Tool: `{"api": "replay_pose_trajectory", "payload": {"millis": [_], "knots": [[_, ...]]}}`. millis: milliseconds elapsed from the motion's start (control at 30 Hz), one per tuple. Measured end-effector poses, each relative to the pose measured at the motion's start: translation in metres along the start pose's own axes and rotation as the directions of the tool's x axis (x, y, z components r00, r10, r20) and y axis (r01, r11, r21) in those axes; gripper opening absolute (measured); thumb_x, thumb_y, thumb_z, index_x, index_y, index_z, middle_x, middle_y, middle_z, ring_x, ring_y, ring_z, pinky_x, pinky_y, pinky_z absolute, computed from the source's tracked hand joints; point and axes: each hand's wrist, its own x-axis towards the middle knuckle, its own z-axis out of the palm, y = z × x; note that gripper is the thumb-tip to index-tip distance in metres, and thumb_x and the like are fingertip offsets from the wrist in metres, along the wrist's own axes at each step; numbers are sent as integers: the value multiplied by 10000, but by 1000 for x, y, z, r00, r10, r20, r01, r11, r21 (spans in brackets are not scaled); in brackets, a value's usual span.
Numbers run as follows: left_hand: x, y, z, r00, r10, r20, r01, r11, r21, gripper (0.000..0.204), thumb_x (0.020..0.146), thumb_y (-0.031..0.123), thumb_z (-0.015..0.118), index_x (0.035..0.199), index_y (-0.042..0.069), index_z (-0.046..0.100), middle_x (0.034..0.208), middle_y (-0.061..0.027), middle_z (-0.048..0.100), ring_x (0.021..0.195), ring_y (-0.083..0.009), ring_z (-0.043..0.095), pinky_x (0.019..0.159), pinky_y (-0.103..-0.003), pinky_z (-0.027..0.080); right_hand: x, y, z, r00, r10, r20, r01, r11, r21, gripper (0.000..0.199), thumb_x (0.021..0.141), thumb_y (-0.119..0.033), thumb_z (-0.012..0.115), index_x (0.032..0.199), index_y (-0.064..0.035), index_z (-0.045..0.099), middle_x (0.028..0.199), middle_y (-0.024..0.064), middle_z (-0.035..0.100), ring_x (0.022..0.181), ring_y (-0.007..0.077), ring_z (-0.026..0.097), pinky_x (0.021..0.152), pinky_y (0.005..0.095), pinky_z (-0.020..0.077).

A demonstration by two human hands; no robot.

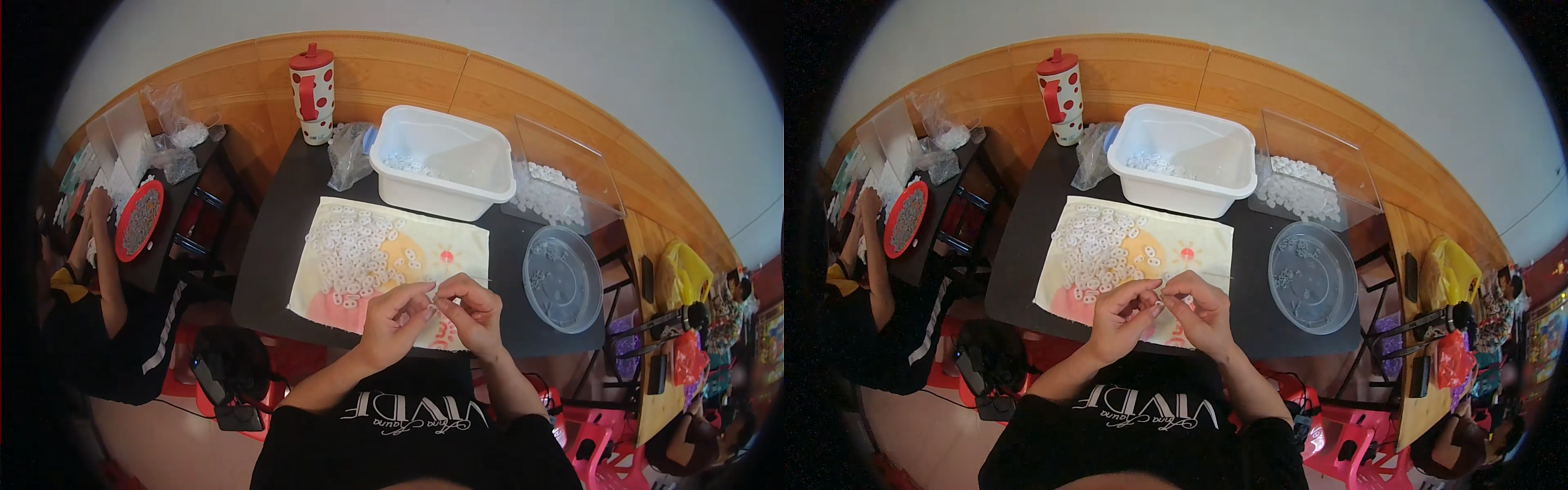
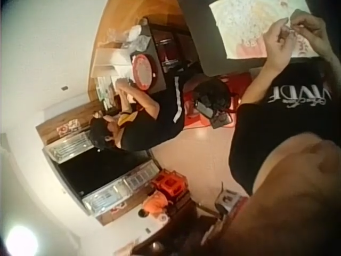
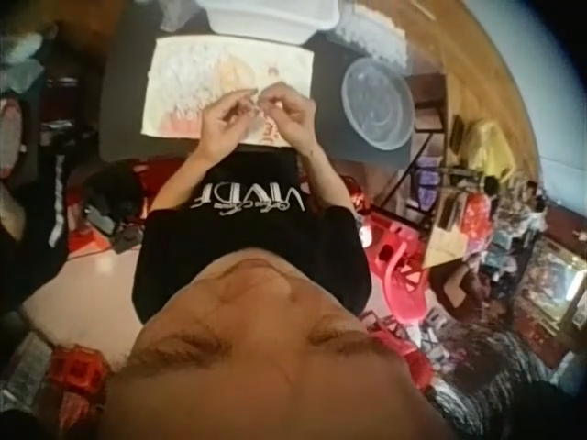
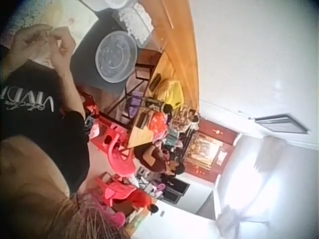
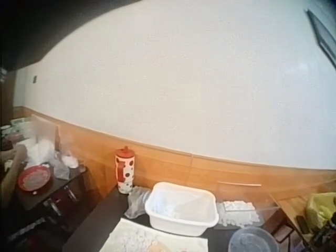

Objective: Assembling small white plastic ring-like components together by hand on a workstation table.

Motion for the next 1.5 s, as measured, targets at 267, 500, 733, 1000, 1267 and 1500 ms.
{"api": "replay_pose_trajectory", "payload": {"millis": [267, 500, 733, 1000, 1267, 1500], "knots": [[-2, 2, 6, 986, 149, -78, -140, 984, 106, 366, 853, -133, 635, 1207, -41, 635, 895, -69, 641, 690, -87, 586, 604, -217, 469, 3, -4, -2, 990, -118, 82, 129, 981, -145, 130, 832, 143, 623, 910, 47, 662, 898, 102, 647, 799, 141, 584, 680, 238, 435], [1, -1, 0, 995, 70, -66, -63, 993, 97, 355, 839, -107, 664, 1184, -25, 656, 881, -56, 640, 705, -83, 585, 604, -213, 447, -1, 5, 0, 1000, -7, 31, 8, 999, -44, 156, 859, 145, 600, 978, 65, 659, 955, 111, 637, 870, 145, 586, 769, 240, 451], [1, -5, -3, 998, 27, -60, -19, 991, 129, 351, 842, -97, 667, 1180, -3, 668, 862, -46, 637, 704, -88, 579, 604, -215, 440, 2, 5, -7, 999, 28, 45, -24, 995, -94, 156, 855, 142, 604, 983, 69, 656, 964, 118, 642, 891, 159, 593, 799, 254, 457], [-2, -11, -7, 999, 25, -41, -15, 973, 230, 349, 824, -82, 657, 1163, 1, 666, 863, -90, 647, 716, -155, 613, 614, -275, 475, -7, 4, -3, 993, 65, 103, -28, 945, -326, 215, 844, 89, 655, 1043, 9, 645, 925, 102, 646, 844, 181, 633, 751, 271, 485], [0, -16, -12, 967, 250, 44, -236, 825, 514, 358, 734, -66, 656, 1087, -10, 654, 878, -139, 649, 790, -345, 594, 700, -419, 485, -10, 24, -2, 963, -176, 203, 265, 747, -610, 267, 777, 58, 667, 1023, -42, 640, 882, 116, 649, 784, 321, 605, 685, 401, 456], [-7, -24, -15, 980, 164, 114, -200, 799, 568, 403, 752, -84, 626, 1149, -19, 615, 802, -135, 602, 779, -332, 572, 677, -427, 464, -9, 22, -4, 934, -131, 332, 337, 629, -700, 307, 730, 59, 670, 1024, -22, 635, 878, 112, 649, 800, 307, 614, 698, 404, 462]]}}
